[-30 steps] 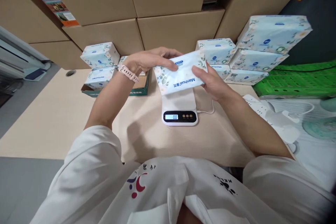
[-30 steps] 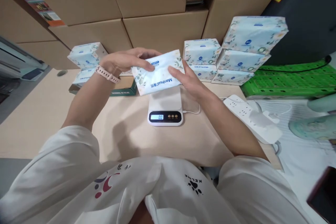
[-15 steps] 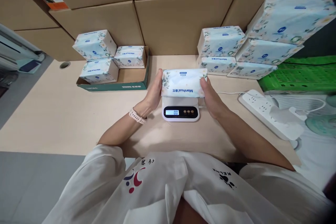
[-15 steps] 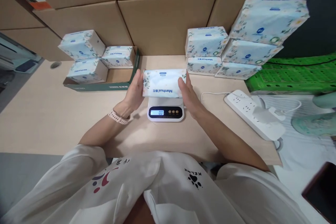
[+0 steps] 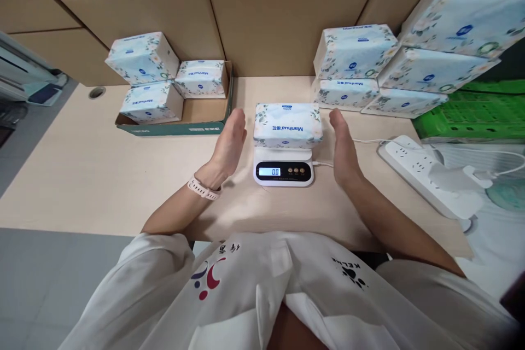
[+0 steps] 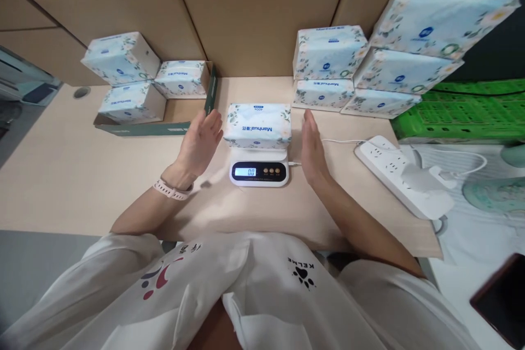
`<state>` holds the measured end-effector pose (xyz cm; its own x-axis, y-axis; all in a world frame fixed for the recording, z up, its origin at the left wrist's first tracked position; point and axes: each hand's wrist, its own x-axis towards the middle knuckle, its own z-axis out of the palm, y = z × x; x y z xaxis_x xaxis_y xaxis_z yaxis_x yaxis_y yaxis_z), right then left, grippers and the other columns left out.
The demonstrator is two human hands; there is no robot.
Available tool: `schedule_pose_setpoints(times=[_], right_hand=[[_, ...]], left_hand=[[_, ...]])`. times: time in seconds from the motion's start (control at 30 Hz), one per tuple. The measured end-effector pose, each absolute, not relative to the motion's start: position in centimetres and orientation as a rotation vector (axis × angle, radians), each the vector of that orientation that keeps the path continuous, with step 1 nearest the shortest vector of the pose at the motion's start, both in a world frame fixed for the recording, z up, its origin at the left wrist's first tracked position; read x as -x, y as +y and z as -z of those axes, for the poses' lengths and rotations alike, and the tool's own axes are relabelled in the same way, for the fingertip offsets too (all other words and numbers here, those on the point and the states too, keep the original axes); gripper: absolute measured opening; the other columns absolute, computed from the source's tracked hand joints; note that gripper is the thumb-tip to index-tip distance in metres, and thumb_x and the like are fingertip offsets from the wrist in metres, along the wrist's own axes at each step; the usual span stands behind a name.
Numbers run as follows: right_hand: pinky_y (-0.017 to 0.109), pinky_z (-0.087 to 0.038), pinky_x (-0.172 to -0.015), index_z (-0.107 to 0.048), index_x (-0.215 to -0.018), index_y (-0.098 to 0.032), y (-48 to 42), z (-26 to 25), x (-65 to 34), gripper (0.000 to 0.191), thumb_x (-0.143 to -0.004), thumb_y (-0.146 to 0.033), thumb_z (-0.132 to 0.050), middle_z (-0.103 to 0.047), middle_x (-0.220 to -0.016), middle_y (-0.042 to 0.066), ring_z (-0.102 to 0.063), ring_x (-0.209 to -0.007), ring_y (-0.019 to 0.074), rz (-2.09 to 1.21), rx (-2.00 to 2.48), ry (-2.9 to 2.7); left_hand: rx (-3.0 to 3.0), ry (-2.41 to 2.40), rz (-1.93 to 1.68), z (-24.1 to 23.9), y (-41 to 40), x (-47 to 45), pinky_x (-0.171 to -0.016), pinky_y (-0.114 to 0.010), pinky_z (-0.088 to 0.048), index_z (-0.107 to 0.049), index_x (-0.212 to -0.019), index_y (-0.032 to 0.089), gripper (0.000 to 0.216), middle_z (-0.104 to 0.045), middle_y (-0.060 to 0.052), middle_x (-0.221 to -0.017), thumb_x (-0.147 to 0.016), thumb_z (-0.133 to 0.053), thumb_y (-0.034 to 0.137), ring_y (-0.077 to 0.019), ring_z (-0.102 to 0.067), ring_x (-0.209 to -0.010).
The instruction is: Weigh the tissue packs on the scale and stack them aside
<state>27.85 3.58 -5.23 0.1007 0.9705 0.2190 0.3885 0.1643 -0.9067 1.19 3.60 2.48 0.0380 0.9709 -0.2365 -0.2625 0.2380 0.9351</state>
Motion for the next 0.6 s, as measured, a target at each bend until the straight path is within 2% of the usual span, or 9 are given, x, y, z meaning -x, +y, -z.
schedule_pose_setpoints(times=[0.03,0.1,0.2,0.33,0.43,0.6], right_hand=[[0.063,-0.038,-0.135,-0.044,-0.168,-0.041,2.5,5.2,-28.2,0.073,-0.107,-0.077,-0.029,-0.047,-0.176,0.002,-0.041,-0.166,0.0314,-0.752,1.417,-1.420],[0.063,-0.033,-0.138,-0.047,-0.166,-0.036,0.8,5.2,-28.8,0.073,-0.107,-0.076,-0.031,-0.049,-0.174,0.005,-0.042,-0.165,0.0304,-0.711,1.434,-1.358],[0.067,-0.035,-0.135,-0.057,-0.158,-0.031,-0.3,5.1,-29.0,0.070,-0.109,-0.072,-0.032,-0.059,-0.165,0.009,-0.050,-0.159,0.0318,-0.570,1.355,-1.367],[0.064,-0.040,-0.133,-0.067,-0.146,-0.038,-0.2,4.7,-28.9,0.055,-0.108,-0.066,-0.040,-0.066,-0.157,0.006,-0.055,-0.154,0.0333,-0.537,1.294,-1.391],[0.066,-0.043,-0.129,-0.072,-0.133,-0.040,-0.2,4.5,-28.6,0.050,-0.109,-0.065,-0.037,-0.072,-0.147,0.006,-0.060,-0.147,0.0339,-0.528,1.294,-1.426],[0.067,-0.047,-0.123,-0.072,-0.111,-0.032,-0.2,4.5,-28.3,0.051,-0.110,-0.063,-0.031,-0.078,-0.131,0.008,-0.069,-0.134,0.0325,-0.455,1.284,-1.463]], left_hand=[[-0.880,1.145,-1.151,-2.2,3.0,-0.8,-0.143,-0.039,-0.015,-0.042,-0.169,0.030,0.066,-0.025,0.002,-0.186,-0.112,-0.034,0.062,-0.0198,-0.014,-0.175],[-0.937,1.163,-1.168,-1.2,1.6,-0.1,-0.143,-0.037,-0.015,-0.036,-0.172,0.028,0.073,-0.018,0.000,-0.187,-0.110,-0.029,0.067,-0.0184,-0.015,-0.175],[-0.976,1.154,-1.192,0.7,0.0,0.3,-0.143,-0.041,-0.017,-0.036,-0.172,0.027,0.084,-0.021,-0.003,-0.186,-0.105,-0.028,0.077,-0.0217,-0.018,-0.175],[-1.012,1.140,-1.220,2.7,-0.8,0.8,-0.143,-0.044,-0.018,-0.043,-0.169,0.028,0.094,-0.023,-0.005,-0.186,-0.098,-0.034,0.089,-0.0259,-0.017,-0.175],[-1.083,1.111,-1.226,3.1,-0.8,1.2,-0.144,-0.046,-0.017,-0.050,-0.165,0.033,0.089,-0.027,-0.002,-0.185,-0.098,-0.033,0.090,-0.0261,-0.016,-0.175],[-1.125,1.095,-1.225,2.6,-1.1,1.4,-0.144,-0.047,-0.015,-0.052,-0.162,0.036,0.085,-0.029,0.000,-0.184,-0.099,-0.032,0.089,-0.0256,-0.016,-0.175]])
